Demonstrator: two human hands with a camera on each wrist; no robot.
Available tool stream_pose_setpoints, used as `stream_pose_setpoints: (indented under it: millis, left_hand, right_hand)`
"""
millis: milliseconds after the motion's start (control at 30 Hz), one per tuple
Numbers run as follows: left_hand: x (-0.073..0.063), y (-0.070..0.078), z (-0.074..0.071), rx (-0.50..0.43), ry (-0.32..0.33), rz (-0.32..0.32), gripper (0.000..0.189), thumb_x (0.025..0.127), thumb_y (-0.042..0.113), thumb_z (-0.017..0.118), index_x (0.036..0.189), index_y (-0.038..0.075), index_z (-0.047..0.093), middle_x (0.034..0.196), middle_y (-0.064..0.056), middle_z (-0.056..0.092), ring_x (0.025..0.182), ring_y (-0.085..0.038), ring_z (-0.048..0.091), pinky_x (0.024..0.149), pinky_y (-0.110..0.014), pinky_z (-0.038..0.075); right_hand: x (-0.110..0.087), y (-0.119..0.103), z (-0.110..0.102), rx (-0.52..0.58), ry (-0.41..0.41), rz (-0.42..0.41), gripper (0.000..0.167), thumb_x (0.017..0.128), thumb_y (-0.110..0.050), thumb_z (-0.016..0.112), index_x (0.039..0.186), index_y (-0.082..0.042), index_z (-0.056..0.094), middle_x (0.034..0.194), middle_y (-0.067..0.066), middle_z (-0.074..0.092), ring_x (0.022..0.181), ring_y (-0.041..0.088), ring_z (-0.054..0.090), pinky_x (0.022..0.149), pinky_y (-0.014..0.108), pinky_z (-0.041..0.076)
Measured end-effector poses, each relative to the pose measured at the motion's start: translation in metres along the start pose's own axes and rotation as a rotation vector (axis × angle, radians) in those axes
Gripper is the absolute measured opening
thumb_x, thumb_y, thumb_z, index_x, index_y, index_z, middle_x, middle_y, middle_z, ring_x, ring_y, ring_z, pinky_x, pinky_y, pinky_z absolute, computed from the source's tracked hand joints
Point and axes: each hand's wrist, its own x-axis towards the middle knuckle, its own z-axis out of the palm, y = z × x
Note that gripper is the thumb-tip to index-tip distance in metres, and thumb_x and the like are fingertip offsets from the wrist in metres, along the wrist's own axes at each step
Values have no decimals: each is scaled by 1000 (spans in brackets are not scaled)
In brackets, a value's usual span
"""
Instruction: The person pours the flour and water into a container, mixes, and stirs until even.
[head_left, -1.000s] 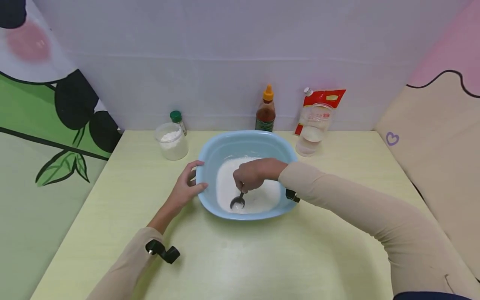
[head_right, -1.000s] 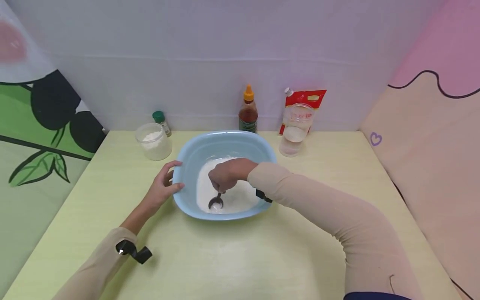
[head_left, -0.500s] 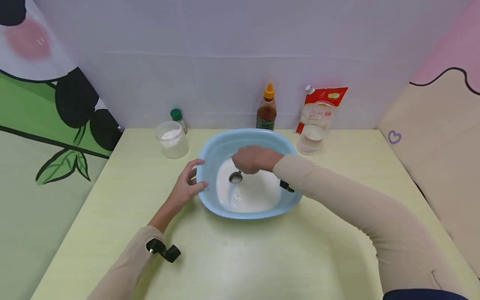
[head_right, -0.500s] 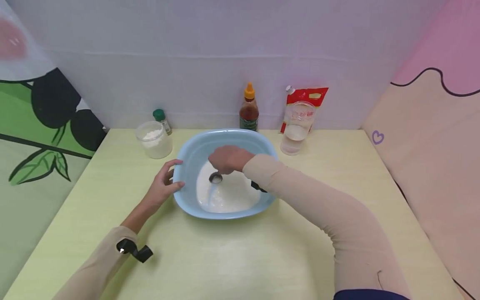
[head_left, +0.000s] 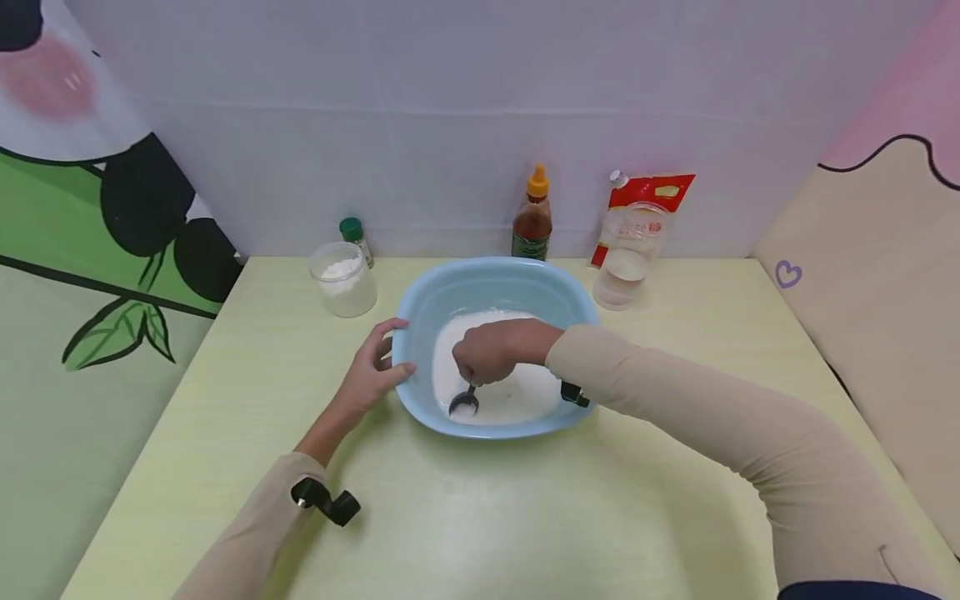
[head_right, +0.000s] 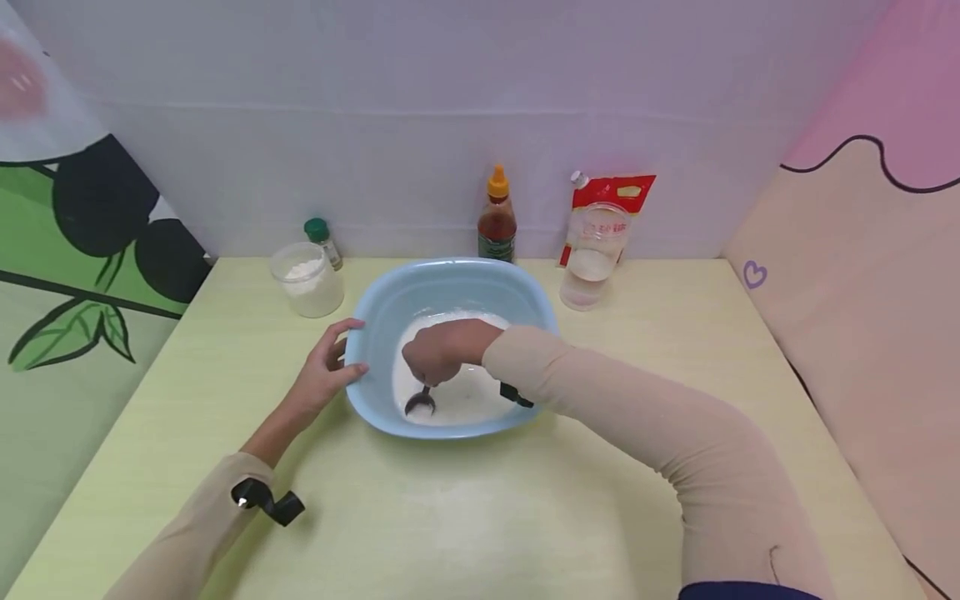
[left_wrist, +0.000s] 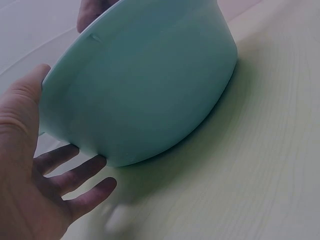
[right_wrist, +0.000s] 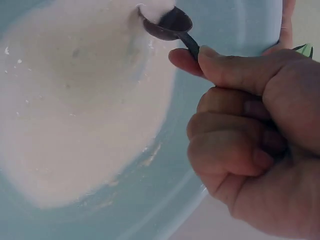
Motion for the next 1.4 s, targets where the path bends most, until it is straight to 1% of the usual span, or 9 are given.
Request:
stream_pose_setpoints:
  millis: [100,300,400,567,733,900,1133,1233,1400]
  left_hand:
    - [0,-1,0,-8,1,2,65,85,-3,59,145,5,34,136,-36,47,109,-37,61,74,-30,61]
    - [0,-1,1,-6,0,6,66,86,-1,59,146,7,34,139,-36,45,115,-48,57,75,-30,61]
    - [0,-2,1,2,-2,-4,66,86,0,59,146,7,33,140,-36,45,117,-50,57,75,-31,61]
    - [1,-3,1,10,2,-7,66,86,0,60,145,7,33,140,-36,45,115,-46,58,75,-32,62]
    - [1,-3,0,11,4,6,65,86,-1,59,145,6,34,137,-36,47,111,-40,60,75,-30,61]
    - [2,-6,1,2,1,0,65,86,-1,59,146,7,34,138,-36,47,111,-41,60,75,-29,61]
    - [3,-7,3,1,0,-15,67,85,-1,60,146,10,35,139,-34,46,111,-41,60,73,-33,62]
    - [3,-6,3,2,-1,-17,67,85,-1,60,146,11,35,139,-34,46,112,-44,59,73,-33,62]
    - [2,-5,1,10,1,-7,67,85,-1,60,146,9,35,139,-35,46,113,-43,59,74,-31,61]
  right_hand:
    - [6,-3,-1,-18,39,7,20,100,-11,54,103,-6,73,75,-5,53,70,12,45,63,22,38]
    - [14,11,-9,-85,193,130,16,101,-12,54,112,-9,66,97,2,65,81,15,50,70,26,44]
    - [14,18,-13,-96,229,181,17,101,-12,53,114,-8,64,98,4,63,81,16,50,71,27,43]
    - [10,15,-14,-70,114,183,14,102,-17,51,107,-12,64,85,0,56,75,15,48,66,26,41]
    - [8,-3,-9,-37,-34,76,17,101,-18,56,114,-13,64,96,-3,63,82,11,52,71,23,45]
    - [10,-4,-7,-59,27,99,18,102,-18,52,115,-12,63,98,1,64,83,13,53,71,23,45]
    - [8,27,-9,-78,190,231,13,101,-13,54,108,-10,65,92,2,61,78,16,48,68,26,42]
    - [4,29,-9,-73,160,235,11,101,-14,53,98,-13,63,82,-1,54,73,14,45,65,26,39]
    - [2,14,-5,15,5,89,15,101,-16,55,97,-8,67,76,-5,47,71,11,42,65,24,37]
